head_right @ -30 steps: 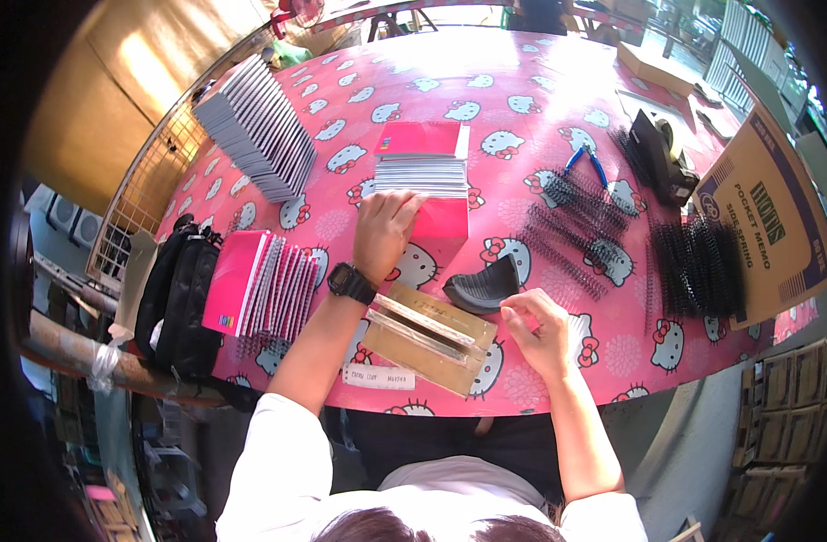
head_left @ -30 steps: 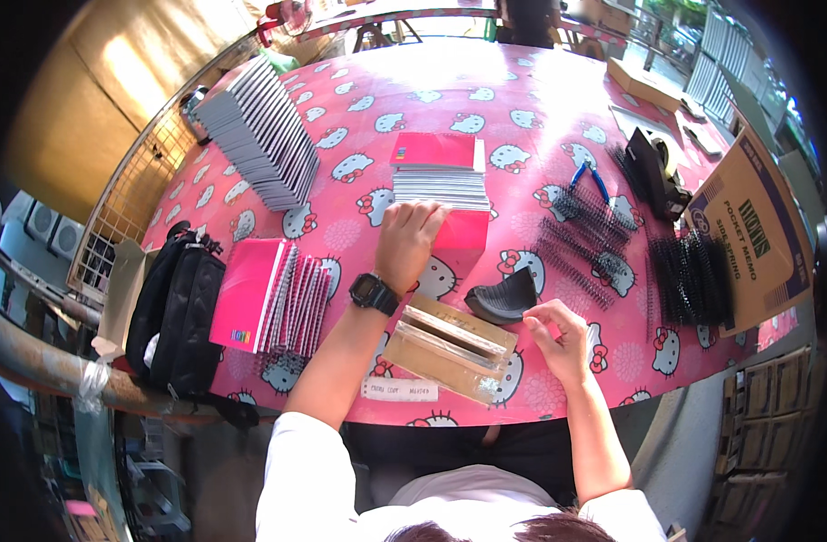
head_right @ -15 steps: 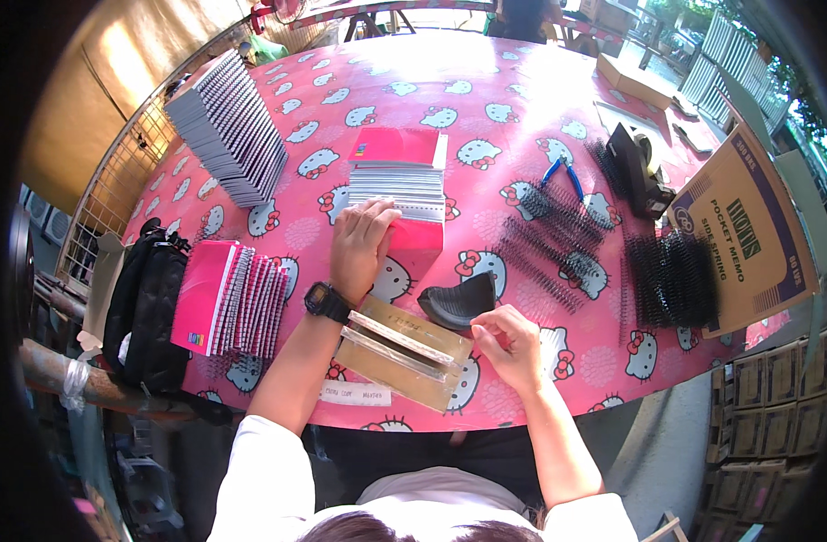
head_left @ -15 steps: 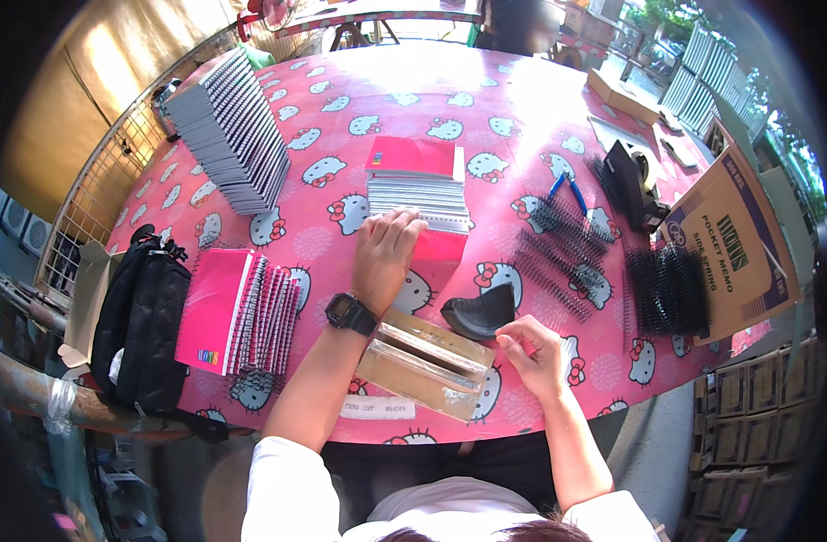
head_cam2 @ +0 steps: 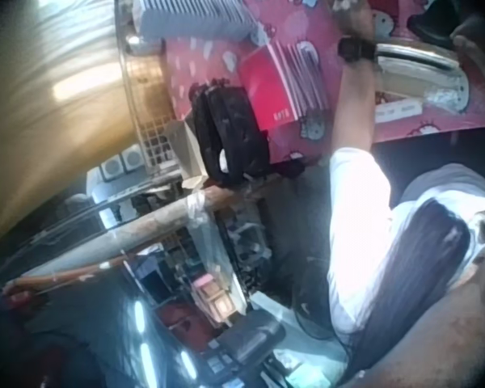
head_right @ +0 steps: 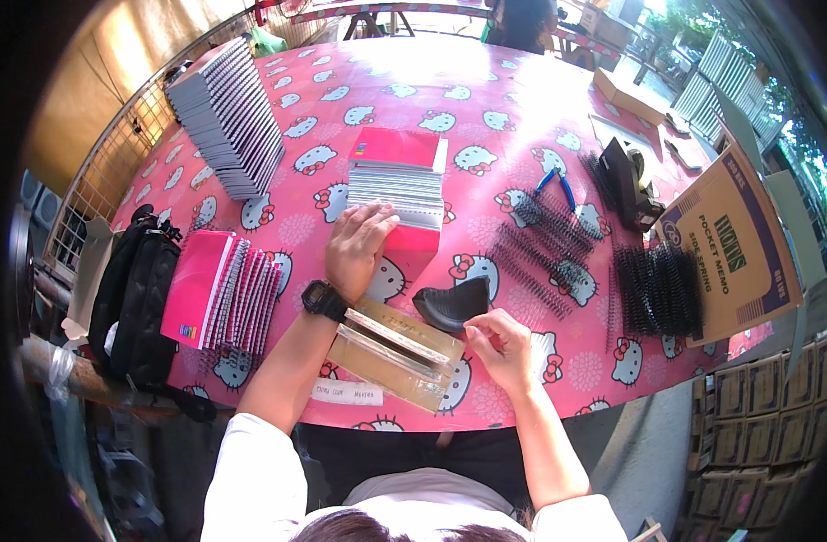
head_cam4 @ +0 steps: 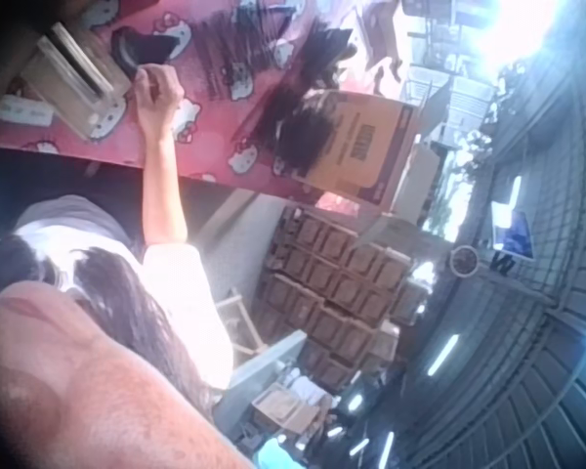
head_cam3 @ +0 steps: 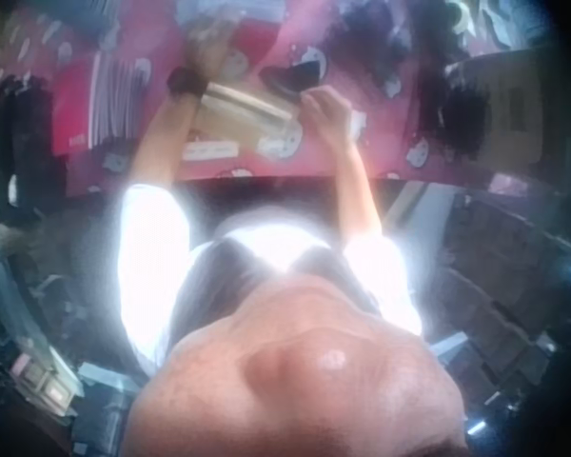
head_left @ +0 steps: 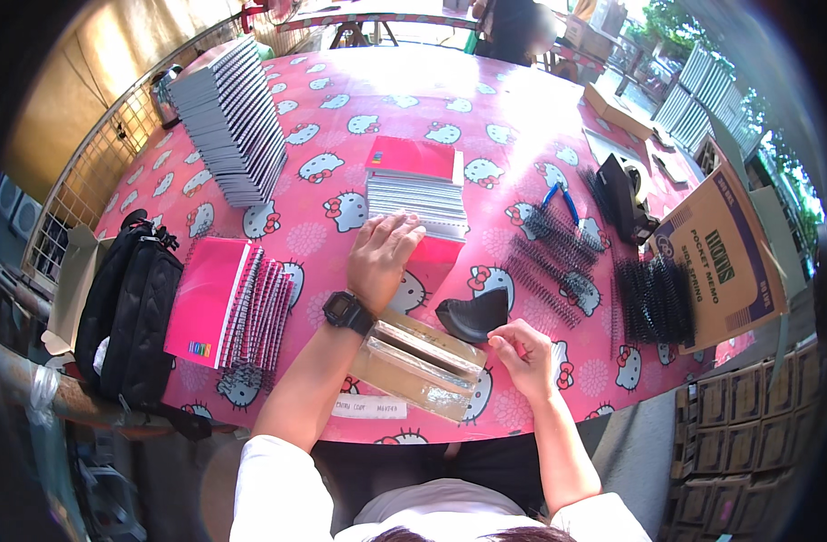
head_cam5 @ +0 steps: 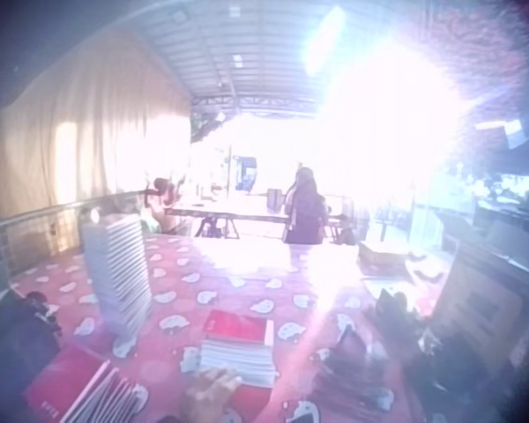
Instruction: The person aligns notebook covers and paper pages on an alignment block, threads a metal spiral coil through the pre-punched holes by hand, and then uses a hand tool to crimp the ends of the wire.
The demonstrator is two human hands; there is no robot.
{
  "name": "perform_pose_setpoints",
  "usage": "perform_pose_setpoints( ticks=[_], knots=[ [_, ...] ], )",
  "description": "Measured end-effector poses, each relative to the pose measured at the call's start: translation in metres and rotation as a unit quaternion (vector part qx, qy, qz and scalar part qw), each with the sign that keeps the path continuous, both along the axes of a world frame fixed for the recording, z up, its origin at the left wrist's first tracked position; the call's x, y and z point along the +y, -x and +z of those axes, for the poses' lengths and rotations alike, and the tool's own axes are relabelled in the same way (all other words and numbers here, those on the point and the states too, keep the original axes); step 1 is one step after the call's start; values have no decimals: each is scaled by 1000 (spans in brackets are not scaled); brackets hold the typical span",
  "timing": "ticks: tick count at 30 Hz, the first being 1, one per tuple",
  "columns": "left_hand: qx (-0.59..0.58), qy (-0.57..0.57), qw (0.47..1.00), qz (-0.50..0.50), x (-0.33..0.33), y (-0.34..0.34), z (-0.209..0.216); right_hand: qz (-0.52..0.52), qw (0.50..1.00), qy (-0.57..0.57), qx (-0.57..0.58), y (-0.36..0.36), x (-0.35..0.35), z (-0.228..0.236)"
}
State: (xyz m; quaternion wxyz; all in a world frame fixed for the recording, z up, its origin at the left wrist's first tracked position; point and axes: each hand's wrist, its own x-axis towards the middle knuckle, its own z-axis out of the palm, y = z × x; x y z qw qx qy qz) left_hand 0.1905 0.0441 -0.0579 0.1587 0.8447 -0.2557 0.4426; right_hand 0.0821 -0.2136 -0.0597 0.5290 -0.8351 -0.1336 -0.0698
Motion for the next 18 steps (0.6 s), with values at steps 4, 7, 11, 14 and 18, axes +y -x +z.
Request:
perform_pose_setpoints(
  ticks=[4,7,11,14,18],
  knots=[
    [-4,2,1000,-1,0,-3,-5,-7,1000,12,-9,0,0,-1],
    [-4,5,1000,-3,2,-4,-8,-12,1000,7,-7,0,1,0],
    [4,1,1000,-7,-1,-4,-9,-24,993,-2,-111,-20,9,22],
    [10,15,1000,-10,1,-4,-7,-3,997,-29,-66,-53,32,39],
    [19,20,1000,-8,3,-2,-4,33,998,-51,22,-87,57,22]
  ],
)
